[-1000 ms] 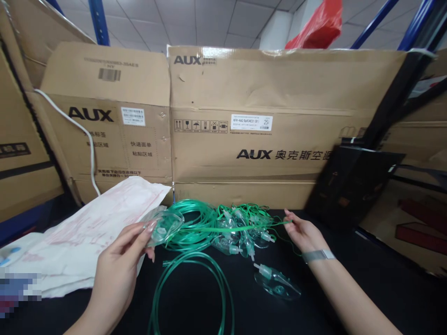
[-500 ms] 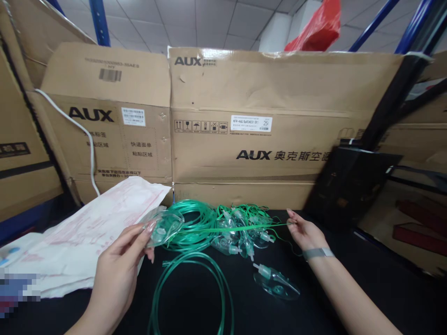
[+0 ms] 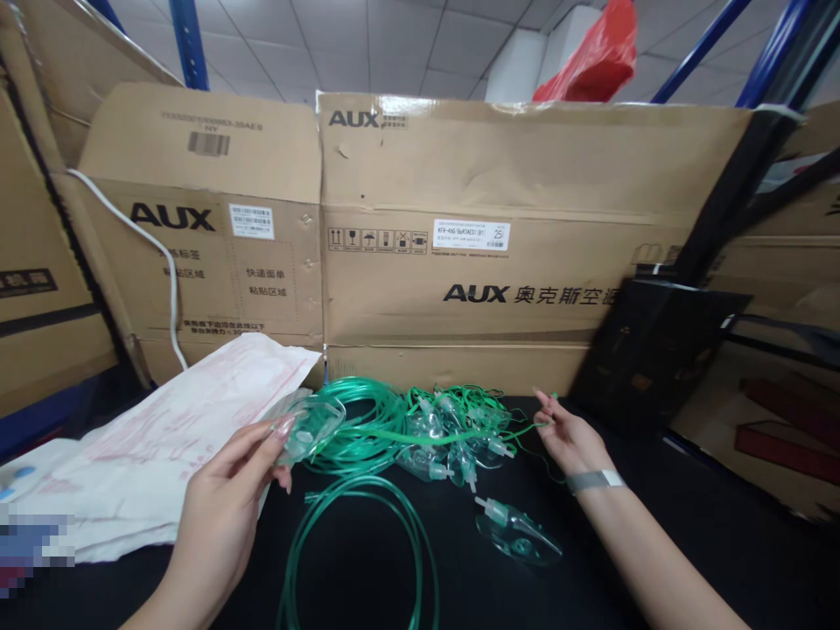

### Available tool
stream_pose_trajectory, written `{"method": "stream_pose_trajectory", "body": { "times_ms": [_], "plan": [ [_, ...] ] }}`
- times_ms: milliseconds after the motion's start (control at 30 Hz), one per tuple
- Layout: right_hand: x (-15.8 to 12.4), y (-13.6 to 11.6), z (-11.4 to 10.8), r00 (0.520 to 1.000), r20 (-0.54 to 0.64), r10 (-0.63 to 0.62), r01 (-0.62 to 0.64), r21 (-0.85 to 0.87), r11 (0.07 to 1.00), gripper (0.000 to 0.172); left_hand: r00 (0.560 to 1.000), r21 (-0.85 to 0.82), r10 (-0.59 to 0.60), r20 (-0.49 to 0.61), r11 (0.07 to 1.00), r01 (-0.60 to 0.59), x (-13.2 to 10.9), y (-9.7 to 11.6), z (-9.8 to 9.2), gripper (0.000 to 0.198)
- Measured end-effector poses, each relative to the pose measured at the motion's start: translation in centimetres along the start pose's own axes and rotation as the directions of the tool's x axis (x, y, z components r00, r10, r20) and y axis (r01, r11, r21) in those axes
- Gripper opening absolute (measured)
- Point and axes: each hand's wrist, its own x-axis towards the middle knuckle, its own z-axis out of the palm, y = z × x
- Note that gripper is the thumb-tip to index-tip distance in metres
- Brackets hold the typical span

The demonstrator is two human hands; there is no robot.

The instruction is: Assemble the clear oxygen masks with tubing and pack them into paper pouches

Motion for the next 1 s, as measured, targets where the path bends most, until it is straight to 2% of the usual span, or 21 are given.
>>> {"method": "stream_pose_trajectory", "body": {
  "times_ms": [67,133,200,267,300,400,533,600,800,900,1000],
  "plan": [
    [-1.7,0.8,1.4,0.992,0.127,0.028,-0.024,-0.030,0.999,0.020,0.999,0.049,-0.029,0.043,0.998,0.027,0.0,-0.6,-0.1,0.024],
    [-3.9,1.9,2.8,0.967,0.247,0.063,-0.048,-0.068,0.997,0.013,0.992,0.119,-0.053,0.113,0.992,0.040,-0.2,-1.3,0.0,0.026],
    [-6.3,3.0,4.0,0.930,0.350,0.109,-0.071,-0.120,0.990,0.007,0.978,0.190,-0.084,0.190,0.981,0.047,-0.7,-2.2,0.2,0.027],
    [-8.5,4.0,4.7,0.881,0.442,0.169,-0.091,-0.192,0.977,0.008,0.940,0.253,-0.154,0.304,0.964,0.076,-1.5,-3.2,0.6,0.031],
    [-9.6,4.5,5.0,0.833,0.520,0.190,-0.041,-0.285,0.958,0.013,0.915,0.262,-0.177,0.362,0.961,0.082,-1.9,-3.6,0.8,0.031],
    [-12.1,5.7,5.2,0.719,0.643,0.264,0.160,-0.522,0.838,0.025,0.869,0.269,-0.171,0.465,0.962,0.045,-3.2,-4.7,1.3,0.024],
    [-14.1,6.9,4.9,0.628,0.671,0.394,0.225,-0.642,0.733,0.030,0.832,0.323,-0.163,0.530,0.946,-0.021,-4.0,-5.0,1.2,0.020],
    [-14.5,7.3,4.8,0.617,0.694,0.371,0.298,-0.642,0.707,0.028,0.832,0.339,-0.147,0.535,0.939,-0.052,-4.0,-5.0,1.0,0.020],
    [-14.8,7.4,4.6,0.653,0.710,0.265,0.483,-0.659,0.577,0.024,0.827,0.368,-0.121,0.548,0.923,-0.109,-3.9,-5.0,0.9,0.021],
    [-15.0,7.4,4.6,0.624,0.745,0.233,0.572,-0.640,0.513,0.022,0.820,0.372,-0.127,0.558,0.921,-0.111,-4.0,-5.0,0.9,0.020],
    [-15.1,7.5,4.5,0.602,0.766,0.225,0.611,-0.624,0.487,0.024,0.822,0.356,-0.141,0.551,0.931,-0.079,-3.9,-4.9,1.0,0.020]
  ]
}}
